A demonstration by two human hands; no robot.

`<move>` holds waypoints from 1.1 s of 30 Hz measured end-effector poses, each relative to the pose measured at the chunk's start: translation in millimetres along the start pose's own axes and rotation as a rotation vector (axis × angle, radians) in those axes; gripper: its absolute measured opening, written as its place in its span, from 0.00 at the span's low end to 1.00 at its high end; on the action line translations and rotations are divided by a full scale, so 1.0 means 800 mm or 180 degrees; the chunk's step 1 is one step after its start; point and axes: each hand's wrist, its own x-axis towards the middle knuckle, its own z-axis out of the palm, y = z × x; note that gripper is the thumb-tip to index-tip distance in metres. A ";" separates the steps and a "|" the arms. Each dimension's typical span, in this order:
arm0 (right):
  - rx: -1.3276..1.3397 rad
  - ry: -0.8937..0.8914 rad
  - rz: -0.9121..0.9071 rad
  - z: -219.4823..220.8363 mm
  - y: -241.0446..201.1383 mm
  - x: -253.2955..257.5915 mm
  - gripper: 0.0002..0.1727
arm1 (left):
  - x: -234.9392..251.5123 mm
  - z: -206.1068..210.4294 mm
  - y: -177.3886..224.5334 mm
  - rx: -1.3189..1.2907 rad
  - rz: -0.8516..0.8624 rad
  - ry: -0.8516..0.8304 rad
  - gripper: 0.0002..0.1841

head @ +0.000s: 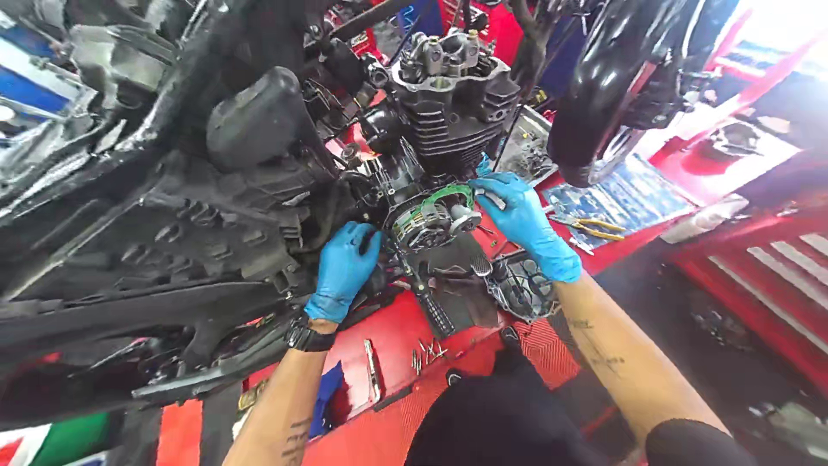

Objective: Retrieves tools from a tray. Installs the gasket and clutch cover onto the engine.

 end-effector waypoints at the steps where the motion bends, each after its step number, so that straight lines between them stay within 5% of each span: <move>1: -0.0037 -0.0146 -0.0215 0.002 0.000 0.010 0.14 | -0.003 0.001 0.002 -0.0119 0.0025 0.0159 0.17; 6: -0.0703 -0.0642 -0.1120 0.016 -0.016 0.055 0.15 | -0.005 0.002 0.031 -0.0600 0.0173 0.0480 0.16; 10: -0.1010 -0.0666 -0.1167 0.030 -0.019 0.055 0.13 | 0.007 0.004 0.054 -0.0626 0.0129 0.0511 0.17; 18: -0.0305 -0.0876 -0.1043 0.014 -0.009 0.054 0.13 | 0.039 0.006 0.079 -0.0512 0.0153 0.0293 0.12; 24: 0.0508 -0.0525 -0.0293 -0.004 0.040 0.020 0.18 | 0.046 0.009 0.080 -0.0356 0.0219 0.0457 0.10; 29: 0.0942 -0.0261 0.0839 0.028 0.094 -0.007 0.18 | 0.053 0.015 0.084 -0.0229 0.0130 0.0602 0.10; 33: 0.1029 -0.0260 0.1054 0.053 0.094 -0.007 0.20 | 0.056 0.015 0.085 -0.0210 0.0168 0.0616 0.10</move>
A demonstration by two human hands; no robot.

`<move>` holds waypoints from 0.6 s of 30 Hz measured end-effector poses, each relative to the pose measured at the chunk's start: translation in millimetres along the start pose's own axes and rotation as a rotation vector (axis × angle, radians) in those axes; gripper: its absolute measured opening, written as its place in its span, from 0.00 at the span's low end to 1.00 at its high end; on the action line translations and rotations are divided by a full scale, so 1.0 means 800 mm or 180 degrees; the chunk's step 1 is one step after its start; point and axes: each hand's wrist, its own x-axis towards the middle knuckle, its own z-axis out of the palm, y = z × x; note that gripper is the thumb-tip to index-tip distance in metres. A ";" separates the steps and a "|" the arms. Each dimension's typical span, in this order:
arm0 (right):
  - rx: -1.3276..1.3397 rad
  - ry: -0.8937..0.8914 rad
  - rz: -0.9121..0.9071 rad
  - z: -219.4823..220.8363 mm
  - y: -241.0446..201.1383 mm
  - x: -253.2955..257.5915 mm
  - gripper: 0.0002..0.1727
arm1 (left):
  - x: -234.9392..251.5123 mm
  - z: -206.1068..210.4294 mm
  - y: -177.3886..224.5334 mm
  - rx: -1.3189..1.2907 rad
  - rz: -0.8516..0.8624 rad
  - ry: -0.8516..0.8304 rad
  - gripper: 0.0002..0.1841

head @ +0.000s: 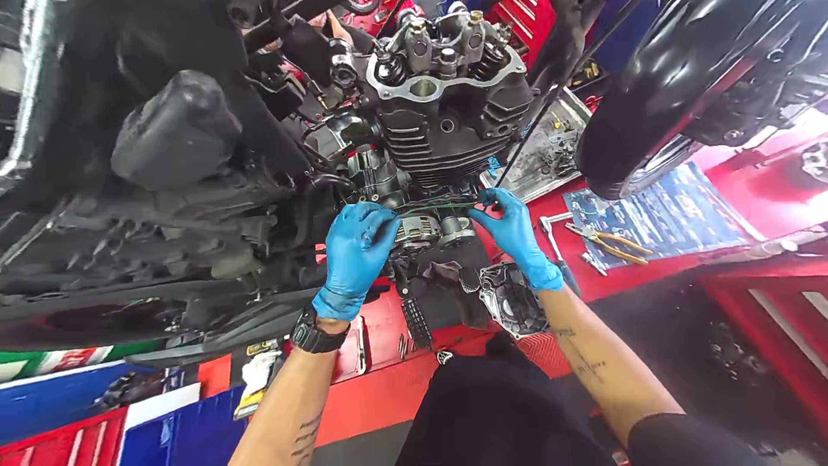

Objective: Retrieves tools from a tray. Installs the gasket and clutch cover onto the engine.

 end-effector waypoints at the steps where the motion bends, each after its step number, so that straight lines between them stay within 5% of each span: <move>1: 0.0034 0.0077 -0.0019 0.004 -0.001 0.001 0.19 | 0.000 0.000 0.000 -0.0017 -0.0007 -0.0003 0.10; 18: 0.1002 0.0126 0.0103 0.005 0.003 0.007 0.09 | 0.008 0.003 0.003 0.0353 -0.0169 0.0105 0.14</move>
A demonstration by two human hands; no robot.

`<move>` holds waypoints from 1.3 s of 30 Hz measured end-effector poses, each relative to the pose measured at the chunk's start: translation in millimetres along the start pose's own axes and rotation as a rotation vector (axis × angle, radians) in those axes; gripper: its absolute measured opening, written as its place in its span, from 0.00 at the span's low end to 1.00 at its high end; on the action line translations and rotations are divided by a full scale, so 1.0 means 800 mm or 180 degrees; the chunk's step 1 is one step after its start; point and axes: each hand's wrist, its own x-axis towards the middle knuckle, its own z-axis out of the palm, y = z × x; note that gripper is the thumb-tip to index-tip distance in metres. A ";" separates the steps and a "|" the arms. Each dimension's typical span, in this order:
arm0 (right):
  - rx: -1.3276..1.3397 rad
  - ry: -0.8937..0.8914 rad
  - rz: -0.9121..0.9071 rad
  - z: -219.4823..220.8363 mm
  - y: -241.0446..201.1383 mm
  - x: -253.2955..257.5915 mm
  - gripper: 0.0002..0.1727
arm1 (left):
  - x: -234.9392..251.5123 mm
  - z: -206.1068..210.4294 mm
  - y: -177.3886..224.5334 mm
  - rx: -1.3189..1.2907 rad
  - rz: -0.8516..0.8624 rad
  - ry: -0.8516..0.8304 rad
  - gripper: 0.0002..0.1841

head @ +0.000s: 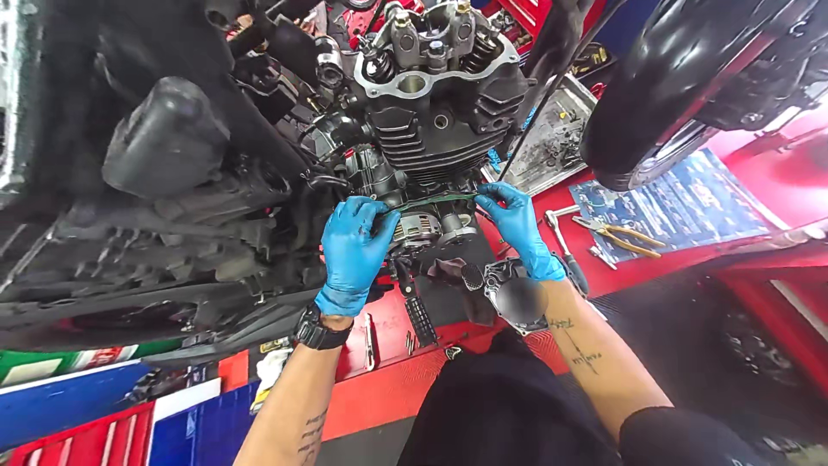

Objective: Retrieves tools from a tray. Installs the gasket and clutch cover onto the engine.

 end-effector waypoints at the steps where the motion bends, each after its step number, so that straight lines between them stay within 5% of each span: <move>1: -0.0031 -0.0004 -0.0016 0.000 0.000 0.000 0.09 | 0.001 0.000 -0.001 0.0024 -0.0004 0.0006 0.14; 11: -0.0509 -0.0035 -0.0238 -0.006 -0.012 -0.003 0.14 | 0.018 0.011 0.021 0.0334 0.0068 -0.0172 0.20; 18: -0.1640 0.0860 -0.1239 0.023 -0.013 -0.018 0.10 | 0.029 0.016 0.032 0.0552 -0.0043 -0.0267 0.22; 27: -0.1674 0.1109 -0.1311 0.039 -0.012 -0.016 0.08 | 0.001 -0.007 0.030 0.0202 -0.0076 0.0129 0.17; 34: -0.1366 0.0805 -0.1174 0.028 -0.018 -0.012 0.08 | -0.081 -0.022 -0.015 0.0078 -0.0669 0.0438 0.13; 39: -0.0863 -0.0137 -0.0245 -0.001 0.019 -0.013 0.11 | -0.097 -0.016 -0.042 0.0437 -0.1135 -0.0512 0.18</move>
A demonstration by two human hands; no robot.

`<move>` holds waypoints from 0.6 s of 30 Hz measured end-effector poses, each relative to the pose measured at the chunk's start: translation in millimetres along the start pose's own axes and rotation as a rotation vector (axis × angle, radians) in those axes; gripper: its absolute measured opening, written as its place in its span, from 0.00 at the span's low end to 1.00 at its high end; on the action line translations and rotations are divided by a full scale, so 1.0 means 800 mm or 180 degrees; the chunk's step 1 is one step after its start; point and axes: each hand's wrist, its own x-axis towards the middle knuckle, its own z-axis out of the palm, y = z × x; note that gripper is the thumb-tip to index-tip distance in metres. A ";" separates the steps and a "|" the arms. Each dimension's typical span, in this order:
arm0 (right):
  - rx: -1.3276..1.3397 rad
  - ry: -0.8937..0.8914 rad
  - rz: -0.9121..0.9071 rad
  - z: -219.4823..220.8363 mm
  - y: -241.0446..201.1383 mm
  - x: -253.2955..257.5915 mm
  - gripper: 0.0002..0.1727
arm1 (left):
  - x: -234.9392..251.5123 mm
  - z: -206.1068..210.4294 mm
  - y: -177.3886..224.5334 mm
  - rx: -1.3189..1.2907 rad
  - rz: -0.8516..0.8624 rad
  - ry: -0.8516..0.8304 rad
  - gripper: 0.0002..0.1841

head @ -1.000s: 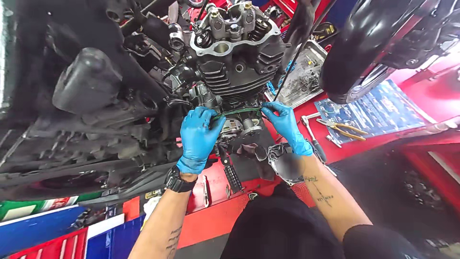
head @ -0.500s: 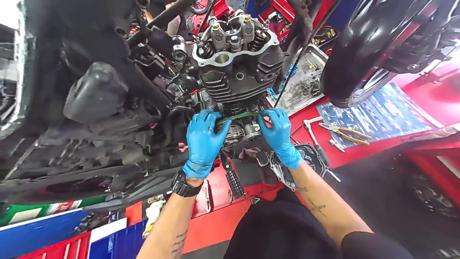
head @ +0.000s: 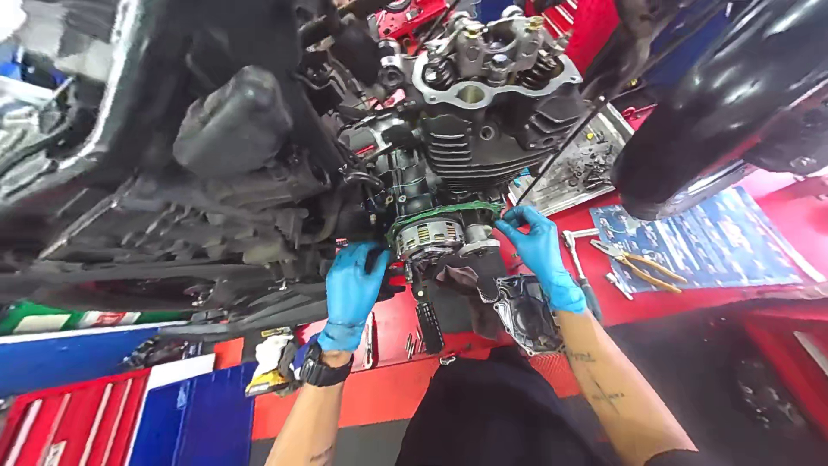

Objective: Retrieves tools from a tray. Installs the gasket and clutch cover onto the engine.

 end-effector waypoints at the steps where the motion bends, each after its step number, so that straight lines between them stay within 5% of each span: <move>1: 0.0014 -0.0122 0.0139 0.002 0.010 -0.001 0.12 | 0.004 0.002 0.001 0.0052 -0.0053 -0.0078 0.20; 12: 0.0008 -0.0171 0.0341 0.005 0.021 -0.015 0.14 | 0.029 0.012 0.005 0.0142 -0.0165 -0.0296 0.21; 15: -0.0362 -0.0131 0.0624 0.010 0.011 -0.048 0.16 | 0.032 0.011 -0.001 -0.0006 -0.0122 -0.0472 0.17; 18: -0.1185 -0.0588 0.0107 0.039 -0.015 -0.096 0.19 | 0.034 0.006 -0.002 -0.0074 -0.0088 -0.0637 0.15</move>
